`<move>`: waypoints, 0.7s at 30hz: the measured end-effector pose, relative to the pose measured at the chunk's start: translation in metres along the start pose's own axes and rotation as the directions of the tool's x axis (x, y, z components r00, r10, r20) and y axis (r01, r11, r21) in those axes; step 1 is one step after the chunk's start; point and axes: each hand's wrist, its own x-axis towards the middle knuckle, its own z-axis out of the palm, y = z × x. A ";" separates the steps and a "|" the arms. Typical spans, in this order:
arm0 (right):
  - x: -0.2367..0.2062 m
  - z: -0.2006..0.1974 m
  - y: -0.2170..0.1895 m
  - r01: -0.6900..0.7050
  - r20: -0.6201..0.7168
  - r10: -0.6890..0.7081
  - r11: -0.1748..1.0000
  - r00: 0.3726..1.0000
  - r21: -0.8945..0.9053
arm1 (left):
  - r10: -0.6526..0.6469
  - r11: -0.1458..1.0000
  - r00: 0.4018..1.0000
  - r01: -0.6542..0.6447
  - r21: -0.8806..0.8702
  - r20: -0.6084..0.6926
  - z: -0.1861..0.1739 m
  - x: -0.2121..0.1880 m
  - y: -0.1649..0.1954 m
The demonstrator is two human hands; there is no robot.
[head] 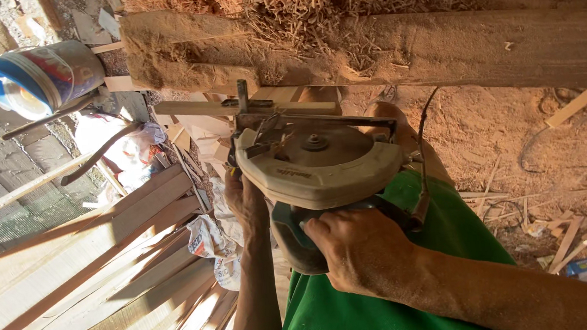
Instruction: The person sits on the ground and cuts thin wood strips with a handheld circular saw, bracing each strip against a wooden beam. They reposition the strips by hand between cuts and move cut pieces aside, repeating the cutting cycle throughout the episode.
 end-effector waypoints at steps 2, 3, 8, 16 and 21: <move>0.003 0.002 0.000 0.004 -0.003 -0.004 1.000 1.000 0.014 | -0.002 1.000 1.000 0.002 -0.017 0.011 -0.004 0.003 0.000; 0.005 0.003 0.000 -0.008 0.017 0.008 1.000 1.000 0.020 | -0.002 1.000 1.000 0.003 -0.025 0.015 -0.005 0.004 0.001; 0.012 0.006 0.001 0.017 0.046 -0.019 0.999 0.999 0.032 | -0.031 1.000 0.999 0.031 0.001 0.012 -0.010 0.005 0.007; 0.020 0.008 0.003 0.023 0.115 -0.026 0.999 0.993 0.024 | -0.061 0.998 0.998 0.061 0.017 -0.011 -0.015 0.010 0.015; 0.025 0.008 0.003 0.049 0.091 -0.053 0.998 0.994 0.048 | -0.079 0.997 0.997 0.079 0.019 -0.013 -0.019 0.010 0.018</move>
